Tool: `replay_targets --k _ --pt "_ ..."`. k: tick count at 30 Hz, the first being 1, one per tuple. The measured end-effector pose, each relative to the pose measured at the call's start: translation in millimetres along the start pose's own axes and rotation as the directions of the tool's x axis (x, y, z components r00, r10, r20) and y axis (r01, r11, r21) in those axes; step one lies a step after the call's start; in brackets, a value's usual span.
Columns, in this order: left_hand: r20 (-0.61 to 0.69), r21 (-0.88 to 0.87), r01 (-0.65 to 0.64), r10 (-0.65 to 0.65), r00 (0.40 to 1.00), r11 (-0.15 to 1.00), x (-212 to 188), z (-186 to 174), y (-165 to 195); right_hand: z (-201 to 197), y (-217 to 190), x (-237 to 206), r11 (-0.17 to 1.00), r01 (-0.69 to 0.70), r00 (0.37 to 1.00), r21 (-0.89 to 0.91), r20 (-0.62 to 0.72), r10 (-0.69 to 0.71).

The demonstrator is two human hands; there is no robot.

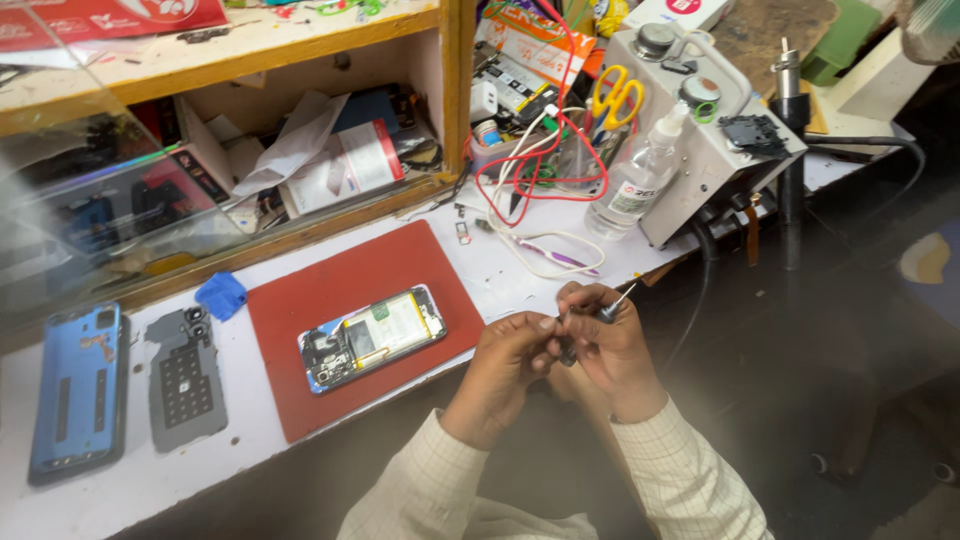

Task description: The person sits at a repair bench and disassembles a smartphone. They remove the back cover, unscrew internal screws with a screwdriver, lift out the battery, and continue prying and unscrewing internal components on the opened phone.

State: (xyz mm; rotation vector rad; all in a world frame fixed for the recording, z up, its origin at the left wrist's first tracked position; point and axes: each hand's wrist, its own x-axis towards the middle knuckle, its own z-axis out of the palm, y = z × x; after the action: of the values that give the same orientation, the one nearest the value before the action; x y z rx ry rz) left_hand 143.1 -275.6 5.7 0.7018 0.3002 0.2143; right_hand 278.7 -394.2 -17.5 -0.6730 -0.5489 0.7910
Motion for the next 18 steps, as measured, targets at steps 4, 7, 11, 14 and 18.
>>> replay_targets --k 4,7,11,14,18 --pt "-0.052 0.113 0.058 -0.052 0.997 0.992 21 -2 14 1 -16 -2 0.997 0.082 0.984 0.003 -0.156 -0.081" --pt "-0.072 0.504 0.021 0.018 0.997 0.864 75 7 51 0 -12 -22 0.986 -0.028 0.959 -0.162 -0.282 -0.019" --pt "0.171 0.809 -0.199 0.103 0.980 0.552 184 56 103 -7 31 -56 0.783 -0.415 0.906 -0.462 -0.286 0.311" --pt "0.439 0.883 -0.403 0.121 0.890 -0.242 277 120 133 -12 73 -80 0.621 -0.377 0.905 -0.687 -0.131 0.405" --pt "0.430 0.898 -0.435 0.346 0.834 -0.066 350 188 131 -24 107 -95 0.422 -0.379 0.892 -0.824 -0.205 0.402"
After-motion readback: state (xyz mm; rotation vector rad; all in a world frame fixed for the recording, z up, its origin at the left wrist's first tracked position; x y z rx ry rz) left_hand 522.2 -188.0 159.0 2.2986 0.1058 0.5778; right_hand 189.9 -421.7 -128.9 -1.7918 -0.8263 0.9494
